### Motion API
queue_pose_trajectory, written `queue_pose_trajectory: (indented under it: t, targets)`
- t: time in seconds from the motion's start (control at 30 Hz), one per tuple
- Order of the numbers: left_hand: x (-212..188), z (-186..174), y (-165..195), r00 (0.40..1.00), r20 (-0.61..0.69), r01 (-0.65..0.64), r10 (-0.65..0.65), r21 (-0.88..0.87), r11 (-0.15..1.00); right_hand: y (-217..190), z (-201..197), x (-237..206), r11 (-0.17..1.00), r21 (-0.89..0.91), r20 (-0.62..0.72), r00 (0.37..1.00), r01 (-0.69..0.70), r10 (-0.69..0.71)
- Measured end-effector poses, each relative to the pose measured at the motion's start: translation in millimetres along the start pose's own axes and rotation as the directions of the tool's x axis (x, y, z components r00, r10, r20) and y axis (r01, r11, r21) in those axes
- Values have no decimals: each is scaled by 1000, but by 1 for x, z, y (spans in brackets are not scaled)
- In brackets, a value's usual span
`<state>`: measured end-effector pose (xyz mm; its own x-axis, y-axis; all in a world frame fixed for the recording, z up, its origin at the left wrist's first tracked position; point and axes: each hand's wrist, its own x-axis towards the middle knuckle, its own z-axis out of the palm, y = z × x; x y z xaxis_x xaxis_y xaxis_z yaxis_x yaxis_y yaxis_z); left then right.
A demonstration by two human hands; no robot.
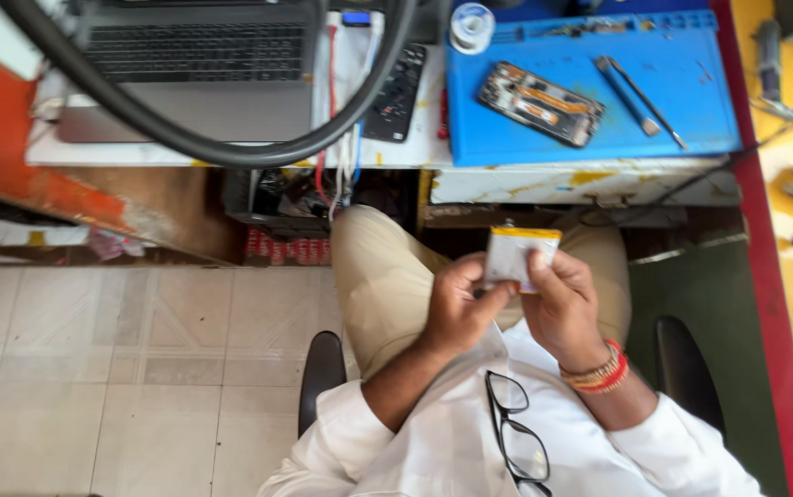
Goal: The person repairs a disassembled smartphone at a workbench, using a screwdriver on the phone body, then holds the phone on their lap while prying and pressing components inside the frame. They briefly handle a pair of eyeglasses, then peel the backing from a new battery and press the battery into the phone on the mat.
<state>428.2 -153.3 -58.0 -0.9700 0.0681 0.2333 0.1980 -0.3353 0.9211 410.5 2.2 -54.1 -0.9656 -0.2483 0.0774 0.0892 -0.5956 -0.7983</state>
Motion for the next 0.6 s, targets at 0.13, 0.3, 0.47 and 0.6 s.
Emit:
queue_pose_trajectory:
  t: [0.13, 0.3, 0.47, 0.6]
  targets:
    - [-5, -6, 2, 998, -49, 52, -50, 32, 998, -5, 6, 1, 999, -43, 18, 1000, -4, 5]
    - [2, -4, 0, 997, -24, 77, -78, -52, 996, -23, 8, 2, 909, -412, 51, 997, 66, -49]
    - [7, 8, 0, 996, -1, 91, -91, 1, 996, -29, 1, -3, 850, -513, 43, 993, 119, -113]
    - [5, 2, 13, 999, 28, -23, 16, 246, 969, -34, -4, -5, 849, -500, 138, 984, 171, -116]
